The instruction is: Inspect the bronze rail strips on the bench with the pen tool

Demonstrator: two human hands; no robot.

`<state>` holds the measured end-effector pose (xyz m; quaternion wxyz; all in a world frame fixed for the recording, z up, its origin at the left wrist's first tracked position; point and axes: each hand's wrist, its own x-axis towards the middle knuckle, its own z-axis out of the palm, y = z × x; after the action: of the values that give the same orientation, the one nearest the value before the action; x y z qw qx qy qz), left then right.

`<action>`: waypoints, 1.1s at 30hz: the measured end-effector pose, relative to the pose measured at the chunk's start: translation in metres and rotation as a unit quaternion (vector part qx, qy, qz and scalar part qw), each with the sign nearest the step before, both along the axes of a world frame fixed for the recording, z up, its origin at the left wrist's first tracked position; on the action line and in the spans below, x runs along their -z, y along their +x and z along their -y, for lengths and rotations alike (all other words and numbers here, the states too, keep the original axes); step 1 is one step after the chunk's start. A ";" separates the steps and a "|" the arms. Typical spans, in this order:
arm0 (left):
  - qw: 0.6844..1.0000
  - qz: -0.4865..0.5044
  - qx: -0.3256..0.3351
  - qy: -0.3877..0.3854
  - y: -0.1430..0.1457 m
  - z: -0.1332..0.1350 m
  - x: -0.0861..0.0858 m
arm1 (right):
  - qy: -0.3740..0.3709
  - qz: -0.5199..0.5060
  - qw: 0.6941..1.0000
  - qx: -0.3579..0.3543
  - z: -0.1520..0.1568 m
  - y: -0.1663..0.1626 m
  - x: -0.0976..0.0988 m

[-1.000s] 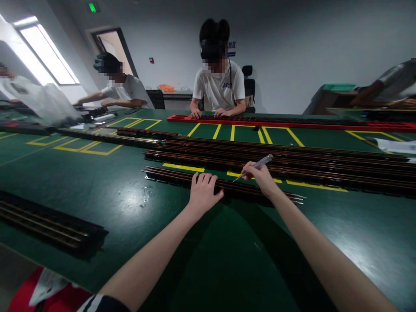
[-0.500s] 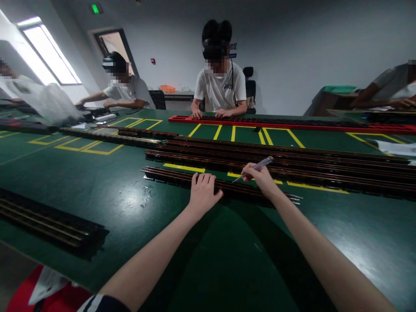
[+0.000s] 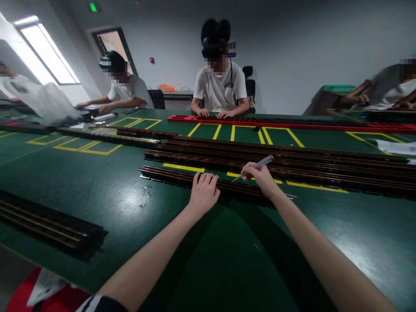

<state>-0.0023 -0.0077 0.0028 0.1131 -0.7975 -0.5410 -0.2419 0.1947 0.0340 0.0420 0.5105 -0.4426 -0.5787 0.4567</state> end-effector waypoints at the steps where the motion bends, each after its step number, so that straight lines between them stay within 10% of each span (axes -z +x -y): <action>1: 1.000 -0.002 0.001 -0.002 0.000 0.000 0.000 | -0.001 -0.002 1.000 0.000 0.000 0.000 0.000; 33: 1.000 -0.018 -0.008 -0.014 -0.001 -0.002 0.000 | 0.000 -0.019 1.000 0.024 -0.004 0.005 0.008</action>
<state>-0.0038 -0.0060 0.0031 0.1136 -0.7987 -0.5486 -0.2193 0.1993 0.0376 0.0343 0.5324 -0.4475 -0.5580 0.4527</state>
